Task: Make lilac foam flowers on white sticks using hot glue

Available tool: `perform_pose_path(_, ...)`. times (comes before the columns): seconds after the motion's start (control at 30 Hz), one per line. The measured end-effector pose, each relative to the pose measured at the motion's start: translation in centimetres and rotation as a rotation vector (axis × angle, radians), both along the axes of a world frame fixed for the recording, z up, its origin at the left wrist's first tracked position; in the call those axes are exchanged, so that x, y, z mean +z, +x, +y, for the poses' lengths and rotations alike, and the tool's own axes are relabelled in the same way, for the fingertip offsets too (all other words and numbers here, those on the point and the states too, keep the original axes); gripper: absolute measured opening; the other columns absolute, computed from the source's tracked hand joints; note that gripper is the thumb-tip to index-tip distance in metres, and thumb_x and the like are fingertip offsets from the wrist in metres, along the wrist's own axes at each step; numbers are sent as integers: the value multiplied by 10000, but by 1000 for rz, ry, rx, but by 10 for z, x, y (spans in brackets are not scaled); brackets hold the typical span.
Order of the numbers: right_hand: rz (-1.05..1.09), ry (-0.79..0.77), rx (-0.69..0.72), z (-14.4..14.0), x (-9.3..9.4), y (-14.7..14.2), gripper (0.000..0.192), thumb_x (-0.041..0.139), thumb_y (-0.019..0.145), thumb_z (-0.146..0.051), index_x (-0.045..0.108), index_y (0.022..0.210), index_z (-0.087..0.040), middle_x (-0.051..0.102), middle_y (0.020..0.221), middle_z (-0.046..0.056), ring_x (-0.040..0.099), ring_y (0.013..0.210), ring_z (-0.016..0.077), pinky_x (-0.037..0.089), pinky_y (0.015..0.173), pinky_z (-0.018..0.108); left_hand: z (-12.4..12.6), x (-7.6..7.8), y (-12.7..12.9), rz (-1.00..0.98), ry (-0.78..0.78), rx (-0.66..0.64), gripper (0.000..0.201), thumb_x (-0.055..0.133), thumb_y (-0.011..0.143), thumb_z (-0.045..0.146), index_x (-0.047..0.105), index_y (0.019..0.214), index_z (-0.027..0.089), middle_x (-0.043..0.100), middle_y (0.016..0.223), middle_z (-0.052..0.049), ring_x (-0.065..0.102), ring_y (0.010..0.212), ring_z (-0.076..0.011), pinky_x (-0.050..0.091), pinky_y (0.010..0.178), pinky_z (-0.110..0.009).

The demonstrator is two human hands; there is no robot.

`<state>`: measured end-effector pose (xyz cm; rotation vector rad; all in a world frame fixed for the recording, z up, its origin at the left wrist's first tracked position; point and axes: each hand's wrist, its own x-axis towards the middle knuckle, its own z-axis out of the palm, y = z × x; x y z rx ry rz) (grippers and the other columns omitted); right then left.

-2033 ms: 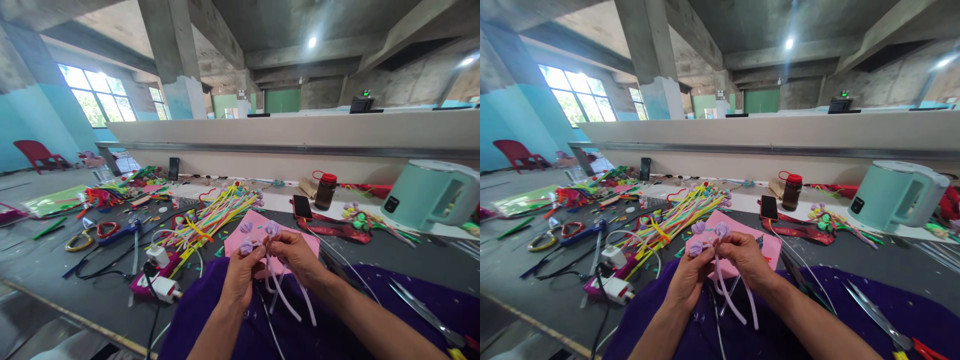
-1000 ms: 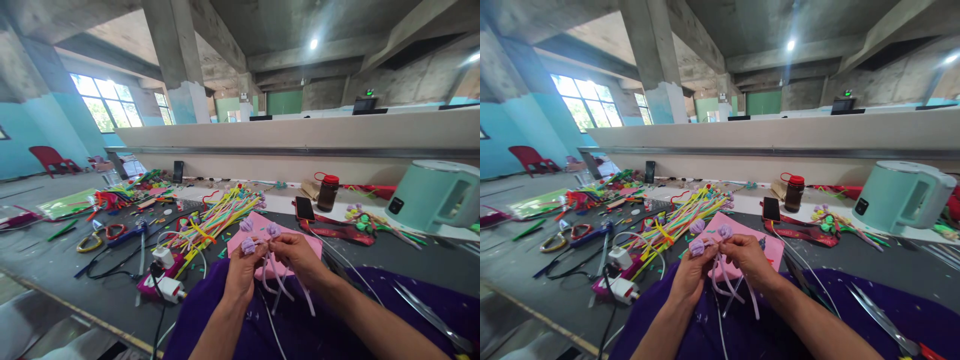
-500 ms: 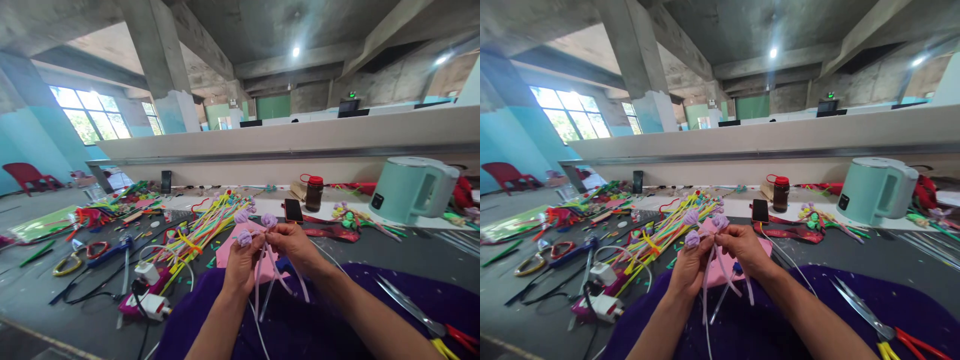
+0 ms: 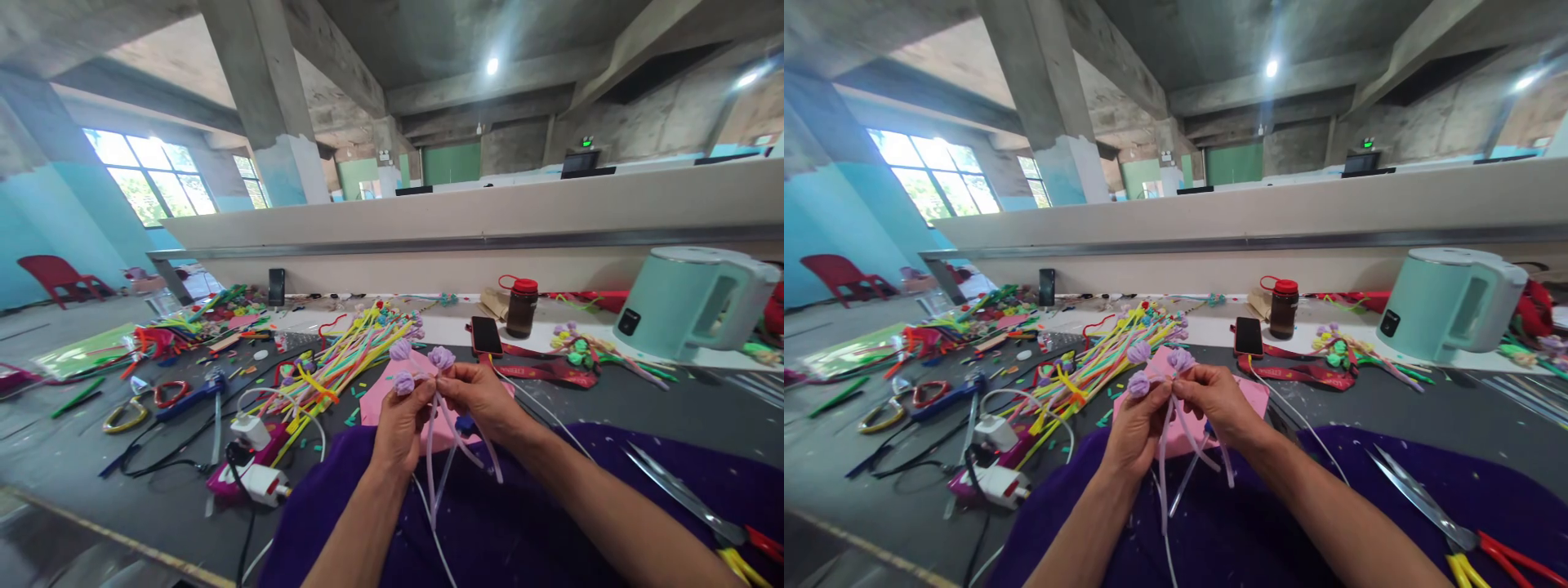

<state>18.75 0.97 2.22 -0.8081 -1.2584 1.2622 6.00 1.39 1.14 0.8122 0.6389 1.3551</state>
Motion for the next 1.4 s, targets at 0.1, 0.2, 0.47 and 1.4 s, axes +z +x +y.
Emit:
perform_pose_path(0.1,32,-26,-21,2,-2,-1,301,691,666,-392,527,579,-156,472,464,-56,396,404,62,260,393,196,2,0,-3,-6,11,-37,144,731,625,173,678,750,127,641,648,0,554,540,-79,420,482,-186)
perform_pose_path(0.2,60,-40,-29,3,-3,0,303,692,663,-402,529,589,-157,466,460,-59,386,394,60,264,394,197,3,2,-4,-14,1,-62,131,721,631,157,687,757,143,659,674,2,565,552,-79,430,483,-185)
perform_pose_path(0.47,-10,15,-58,1,-1,0,258,674,674,-378,564,602,-156,485,479,-52,399,409,65,268,384,191,6,-1,-4,72,13,-47,133,739,604,153,694,730,146,649,641,16,566,537,-71,434,486,-175)
perform_pose_path(1.4,-47,-7,48,4,-3,4,132,622,715,-291,624,698,-159,549,608,-27,452,527,82,319,480,201,3,-5,-8,288,136,81,236,730,615,206,683,838,144,626,658,8,533,581,-96,393,519,-194)
